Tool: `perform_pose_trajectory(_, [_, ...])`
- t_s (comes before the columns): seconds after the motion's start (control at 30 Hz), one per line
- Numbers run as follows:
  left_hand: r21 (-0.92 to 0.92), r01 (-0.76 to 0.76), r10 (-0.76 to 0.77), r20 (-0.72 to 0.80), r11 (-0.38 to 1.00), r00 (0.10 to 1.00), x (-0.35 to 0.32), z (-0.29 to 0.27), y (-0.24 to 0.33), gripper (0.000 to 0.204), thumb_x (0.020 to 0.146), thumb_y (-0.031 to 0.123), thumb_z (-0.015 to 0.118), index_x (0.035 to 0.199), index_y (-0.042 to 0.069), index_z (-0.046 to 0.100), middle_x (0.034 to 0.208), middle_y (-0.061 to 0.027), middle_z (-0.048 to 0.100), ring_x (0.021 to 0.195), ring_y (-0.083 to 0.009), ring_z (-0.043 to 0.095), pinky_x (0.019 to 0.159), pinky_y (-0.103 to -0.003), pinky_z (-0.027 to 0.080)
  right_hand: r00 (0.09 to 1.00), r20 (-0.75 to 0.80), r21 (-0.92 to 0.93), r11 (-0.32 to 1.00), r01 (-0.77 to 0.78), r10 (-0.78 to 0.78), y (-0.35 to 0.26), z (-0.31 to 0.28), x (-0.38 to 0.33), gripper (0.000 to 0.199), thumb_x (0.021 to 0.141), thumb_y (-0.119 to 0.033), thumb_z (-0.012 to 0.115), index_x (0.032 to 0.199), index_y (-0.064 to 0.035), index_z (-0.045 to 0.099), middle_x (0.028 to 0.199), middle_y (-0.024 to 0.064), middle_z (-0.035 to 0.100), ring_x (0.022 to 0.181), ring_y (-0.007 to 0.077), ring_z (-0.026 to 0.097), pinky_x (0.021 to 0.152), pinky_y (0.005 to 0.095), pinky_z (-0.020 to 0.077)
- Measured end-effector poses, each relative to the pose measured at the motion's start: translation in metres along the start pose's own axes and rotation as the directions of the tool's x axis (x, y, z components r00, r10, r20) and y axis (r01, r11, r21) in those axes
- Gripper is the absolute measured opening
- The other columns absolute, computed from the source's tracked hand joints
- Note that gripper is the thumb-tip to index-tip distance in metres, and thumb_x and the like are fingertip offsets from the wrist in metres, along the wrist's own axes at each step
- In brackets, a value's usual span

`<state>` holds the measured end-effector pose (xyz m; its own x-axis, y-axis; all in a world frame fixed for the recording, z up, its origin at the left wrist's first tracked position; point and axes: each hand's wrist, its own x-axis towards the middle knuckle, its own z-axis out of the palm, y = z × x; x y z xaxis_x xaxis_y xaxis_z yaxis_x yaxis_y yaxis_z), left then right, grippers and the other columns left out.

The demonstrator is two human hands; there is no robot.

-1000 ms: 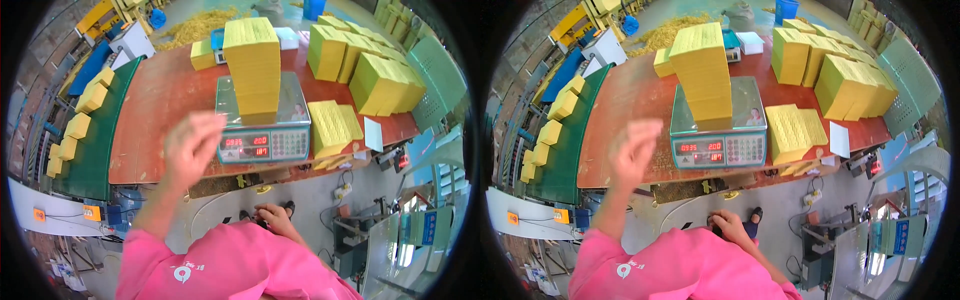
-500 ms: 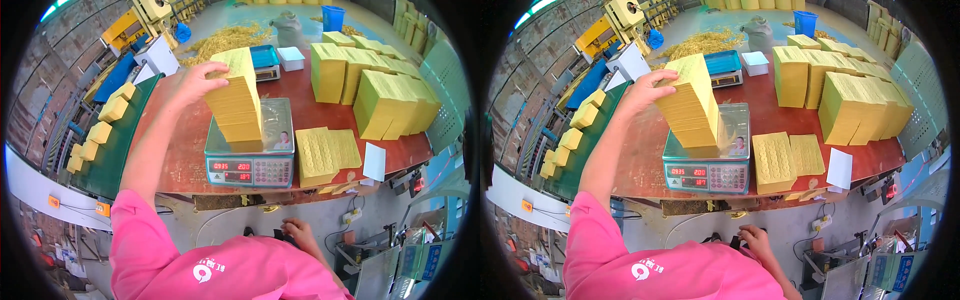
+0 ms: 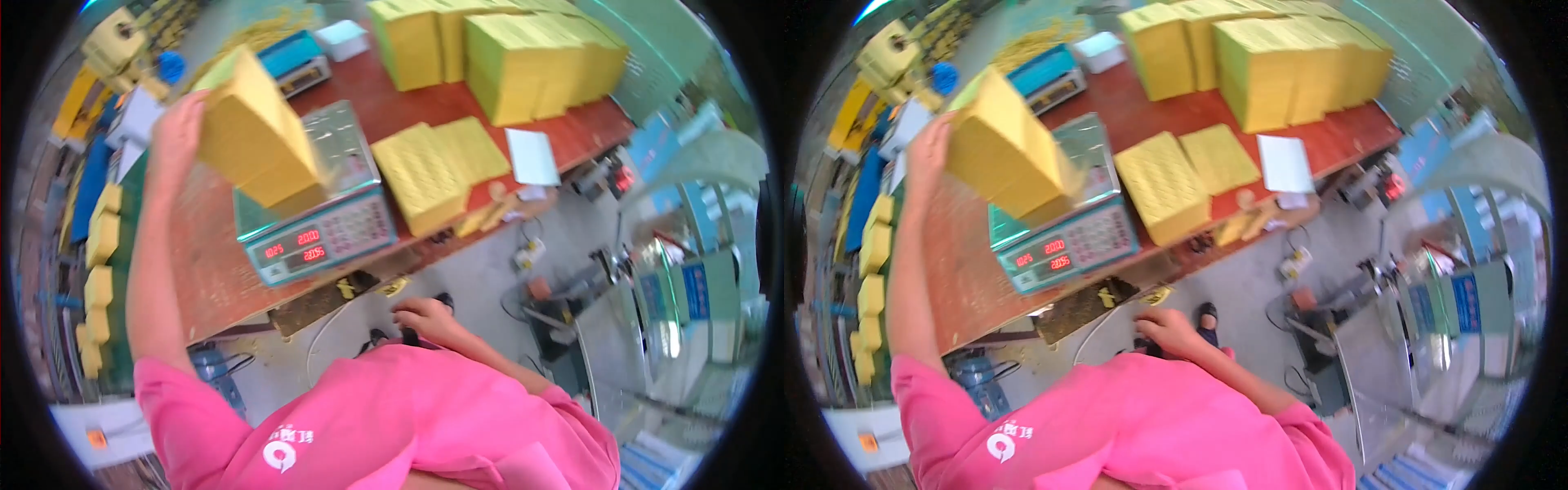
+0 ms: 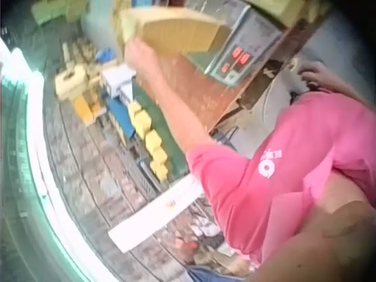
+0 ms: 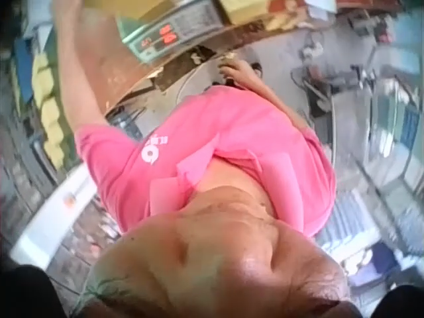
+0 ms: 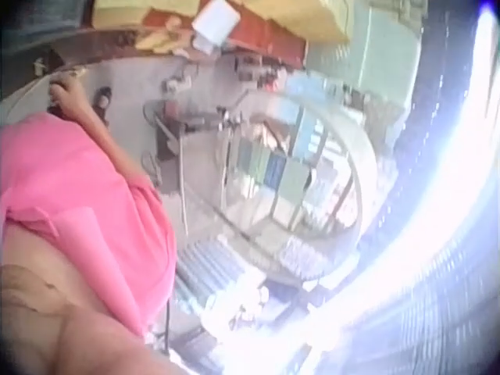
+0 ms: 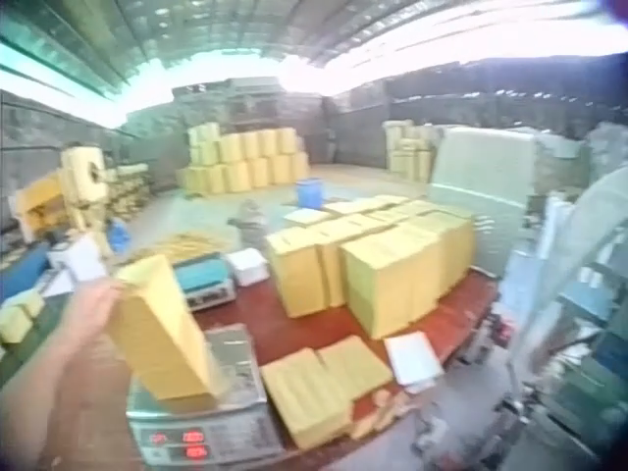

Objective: The recorder weighs stacks of yellow paper sheets on a digital scale and stacks them on a table and conveyor belt in an industrial setting.

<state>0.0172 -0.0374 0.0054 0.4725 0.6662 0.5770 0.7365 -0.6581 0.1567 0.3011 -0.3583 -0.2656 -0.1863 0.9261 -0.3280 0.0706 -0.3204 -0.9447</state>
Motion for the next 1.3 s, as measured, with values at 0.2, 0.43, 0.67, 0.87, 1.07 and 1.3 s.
perform_pose_trajectory(0.2, [0.121,-0.05,0.084,-0.291,0.991,0.953,-0.012,-0.002,0.054,0.023,0.098,0.011,0.049,0.114,0.001,0.064,0.113,-0.0159,0.067,0.106,-0.0316,0.064,0.094,-0.036,0.049,0.997,0.023,0.355,0.933,0.063,-0.076,-0.042,-0.002,0.01,0.035,0.096,-0.025,0.056,0.119,-0.0001,0.061,0.102,0.0096,0.068,0.088,0.0178,0.066,0.08,0.033,0.0534])
perform_pose_trajectory(0.43, [0.021,-0.558,0.558,0.031,0.829,0.829,-0.105,0.037,0.206,0.024,0.089,0.006,0.054,0.11,-0.004,0.06,0.115,-0.0163,0.065,0.115,-0.0301,0.061,0.102,-0.066,0.036,0.935,0.001,0.897,0.414,0.157,-0.356,-0.131,-0.035,-0.003,0.053,0.102,-0.035,0.041,0.144,-0.0027,0.038,0.137,0.0147,0.051,0.118,0.0254,0.057,0.099,0.0425,0.0469])
perform_pose_trajectory(0.67, [-0.365,-0.458,0.524,0.102,0.81,0.845,-0.145,0.138,0.285,0.031,0.089,0.02,0.062,0.114,0.0,0.061,0.117,-0.0167,0.063,0.113,-0.0302,0.062,0.104,-0.057,0.038,0.93,-0.357,0.691,0.695,0.2,0.087,-0.09,-0.111,-0.046,0.05,0.089,0.0,0.05,0.139,0.0003,0.043,0.128,0.0119,0.057,0.115,0.0217,0.058,0.096,0.0347,0.0476])
perform_pose_trajectory(0.87, [-0.645,0.47,-0.287,0.375,0.602,0.882,-0.138,0.181,0.284,0.027,0.096,0.016,0.058,0.113,-0.004,0.061,0.1,-0.0129,0.067,0.083,-0.0192,0.067,0.072,-0.029,0.055,0.896,-0.423,0.629,0.755,0.185,0.133,-0.051,-0.193,-0.051,0.051,0.089,0.004,0.045,0.14,0.0011,0.042,0.133,0.0122,0.053,0.12,0.0212,0.054,0.101,0.0354,0.043])
perform_pose_trajectory(1.07, [-0.606,0.795,-0.397,0.739,-0.038,0.544,-0.134,0.191,0.293,0.03,0.099,0.022,0.055,0.115,-0.003,0.062,0.097,-0.012,0.068,0.081,-0.0177,0.067,0.07,-0.028,0.054,0.955,-0.291,0.67,0.724,0.167,0.049,-0.076,-0.224,-0.019,0.054,0.09,0.003,0.046,0.144,-0.0004,0.039,0.134,0.0111,0.053,0.12,0.0203,0.054,0.101,0.0344,0.043])
perform_pose_trajectory(1.3, [-0.598,0.801,-0.354,0.75,-0.003,0.559,-0.116,0.202,0.316,0.025,0.095,0.019,0.062,0.109,-0.001,0.065,0.085,-0.0006,0.063,0.066,-0.005,0.053,0.059,-0.022,0.046,0.988,-0.155,0.671,0.735,0.097,0.012,-0.089,-0.217,-0.001,0.053,0.091,0.0,0.051,0.143,-0.0008,0.041,0.133,0.0106,0.054,0.12,0.0183,0.054,0.101,0.0324,0.043])
